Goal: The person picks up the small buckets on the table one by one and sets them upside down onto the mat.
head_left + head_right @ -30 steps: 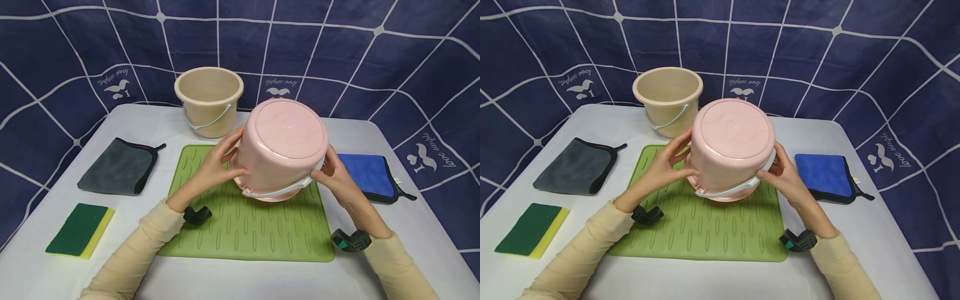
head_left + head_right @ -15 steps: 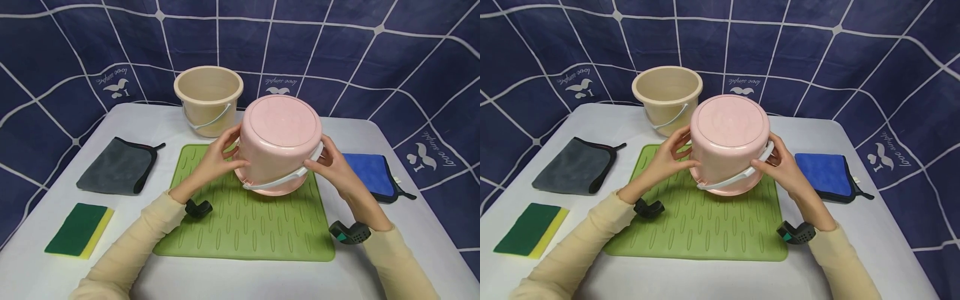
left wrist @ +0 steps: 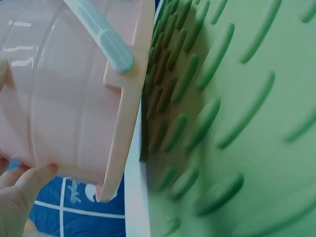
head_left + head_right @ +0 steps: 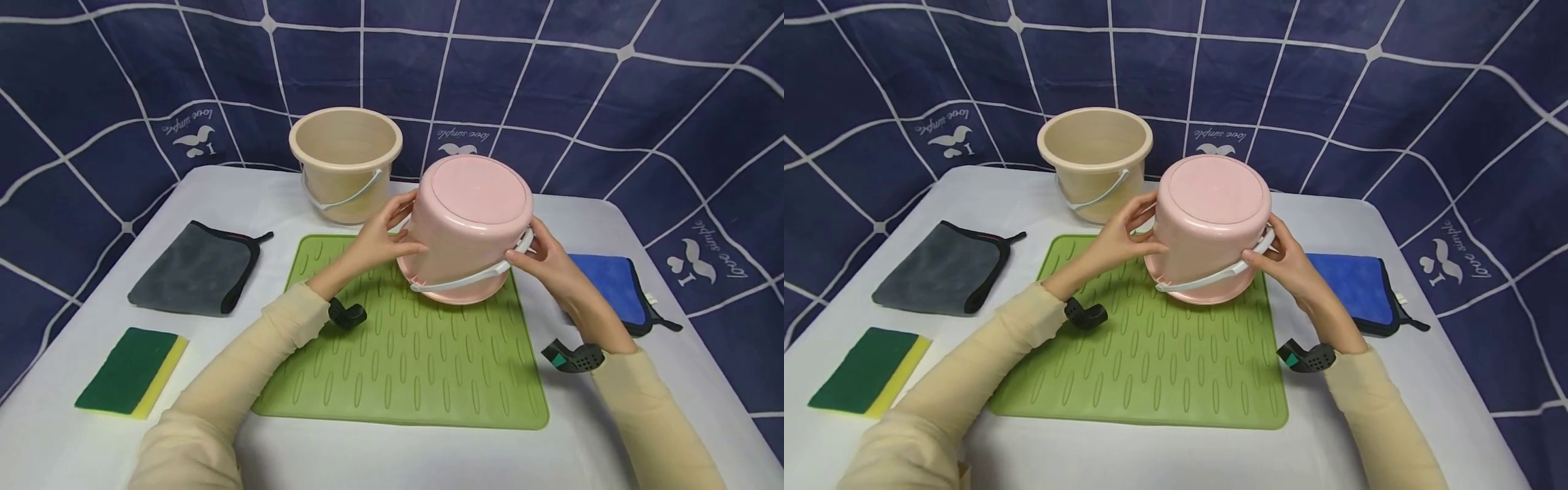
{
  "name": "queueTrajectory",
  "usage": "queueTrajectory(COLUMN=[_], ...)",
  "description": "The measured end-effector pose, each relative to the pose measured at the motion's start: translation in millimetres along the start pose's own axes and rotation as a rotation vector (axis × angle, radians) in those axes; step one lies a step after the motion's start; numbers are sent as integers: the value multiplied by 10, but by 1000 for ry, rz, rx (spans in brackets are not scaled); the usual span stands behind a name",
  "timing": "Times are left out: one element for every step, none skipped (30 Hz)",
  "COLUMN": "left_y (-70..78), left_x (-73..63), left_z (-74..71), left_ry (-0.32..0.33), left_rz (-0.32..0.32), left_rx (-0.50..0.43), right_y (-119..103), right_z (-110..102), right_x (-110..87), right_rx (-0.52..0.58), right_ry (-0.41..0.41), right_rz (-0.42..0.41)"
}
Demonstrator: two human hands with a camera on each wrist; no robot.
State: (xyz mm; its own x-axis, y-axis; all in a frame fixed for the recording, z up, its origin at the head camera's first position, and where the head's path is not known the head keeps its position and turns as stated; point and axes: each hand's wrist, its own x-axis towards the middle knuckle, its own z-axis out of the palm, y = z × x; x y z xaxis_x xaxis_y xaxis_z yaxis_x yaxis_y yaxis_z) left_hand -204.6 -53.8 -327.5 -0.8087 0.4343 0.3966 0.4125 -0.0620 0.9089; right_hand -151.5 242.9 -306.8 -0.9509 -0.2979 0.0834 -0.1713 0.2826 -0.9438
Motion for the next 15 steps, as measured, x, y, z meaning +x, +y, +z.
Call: queueTrajectory(left_y=[-13, -24, -36, -46, -54, -64, -72, -76, -80, -84, -89, -91, -95, -106, -123], left_x=[9, 12, 9, 4, -8, -17, -27, -39, -50, -62, -75, -88, -101, -110, -115], left_z=[22, 43, 65, 85, 103, 121, 137, 152, 165, 176, 184, 192, 199, 204, 207], left_ry=[1, 3, 5, 11, 19, 28, 38, 47, 54, 60, 63, 64, 65, 66, 66], left_rz=[-1, -2, -3, -7, -10, -14, -20, -26, -33, -43, -52, -61, -69, -75, -77], left_rx=[2, 6, 14, 25, 36, 49, 63, 75, 86, 98, 104, 102, 95, 86, 78], right_y=[37, 71, 103, 134, 164, 190, 216, 241, 266, 290, 310, 324, 337, 345, 351], right_z=[-18, -34, -49, -64, -80, -93, -105, -117, -128, -137, -146, -150, -155, -160, -167], right_x=[0, 2, 6, 12, 22, 33, 46, 60, 73, 85, 94, 102, 111, 118, 123], right_rx=[-1, 1, 8, 14, 23, 33, 44, 50, 49, 44, 35, 30, 26, 19, 13], right_ry=[0, -4, -9, -16, -23, -33, -43, -53, -62, -74, -86, -99, -110, -120, -126], right_rz=[2, 1, -3, -11, -19, -27, -35, -38, -37, -33, -28, -23, -18, -12, -10])
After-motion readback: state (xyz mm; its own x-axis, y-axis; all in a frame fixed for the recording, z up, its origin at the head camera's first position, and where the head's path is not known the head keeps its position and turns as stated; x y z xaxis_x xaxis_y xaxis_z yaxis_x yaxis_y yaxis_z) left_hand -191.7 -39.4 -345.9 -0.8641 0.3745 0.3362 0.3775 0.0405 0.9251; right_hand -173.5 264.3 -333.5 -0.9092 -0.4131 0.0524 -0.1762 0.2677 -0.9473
